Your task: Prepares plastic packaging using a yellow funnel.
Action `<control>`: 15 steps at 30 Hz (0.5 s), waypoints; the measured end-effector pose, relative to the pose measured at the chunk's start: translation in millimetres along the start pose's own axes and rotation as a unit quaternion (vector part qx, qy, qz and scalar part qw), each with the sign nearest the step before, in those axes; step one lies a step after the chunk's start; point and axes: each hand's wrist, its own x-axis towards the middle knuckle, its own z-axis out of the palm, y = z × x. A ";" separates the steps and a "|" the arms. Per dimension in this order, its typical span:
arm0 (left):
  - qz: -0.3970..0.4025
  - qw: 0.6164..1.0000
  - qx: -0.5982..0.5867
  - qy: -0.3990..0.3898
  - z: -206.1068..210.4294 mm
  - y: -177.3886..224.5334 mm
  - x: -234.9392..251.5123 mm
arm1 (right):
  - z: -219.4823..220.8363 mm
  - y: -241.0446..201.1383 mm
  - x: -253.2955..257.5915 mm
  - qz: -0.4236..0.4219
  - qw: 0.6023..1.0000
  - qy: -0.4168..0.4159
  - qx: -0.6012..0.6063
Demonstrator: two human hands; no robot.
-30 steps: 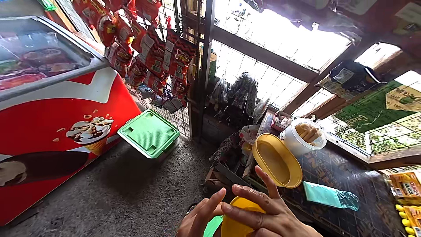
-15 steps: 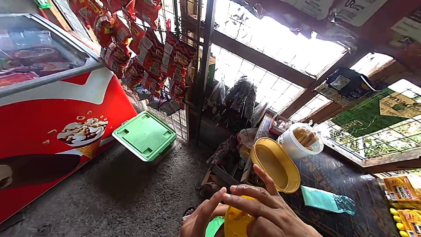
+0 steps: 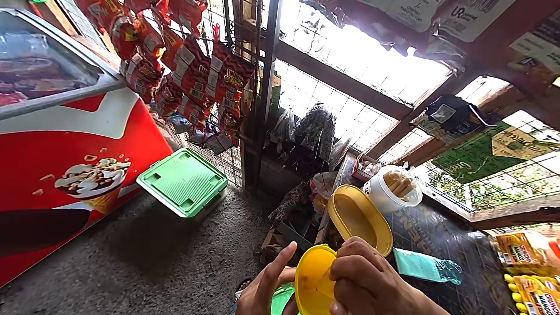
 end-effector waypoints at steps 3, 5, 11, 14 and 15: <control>0.001 1.000 0.003 -0.002 2.1 0.9 3.4 | -5.6 3.8 5.2 -0.005 1.000 -0.006 -0.017; 0.004 1.000 0.008 -0.005 2.6 1.1 5.1 | -8.8 6.9 8.4 -0.013 1.000 -0.009 -0.018; 0.011 1.000 0.014 0.002 3.0 0.5 9.6 | -15.4 12.0 12.9 -0.028 0.999 -0.033 -0.015; 0.018 0.999 0.026 0.006 5.8 0.9 12.9 | -17.4 15.5 14.6 -0.037 0.999 -0.036 -0.011; 0.019 0.999 0.028 0.006 6.3 1.0 13.6 | -17.6 16.7 15.0 -0.041 0.999 -0.034 -0.009</control>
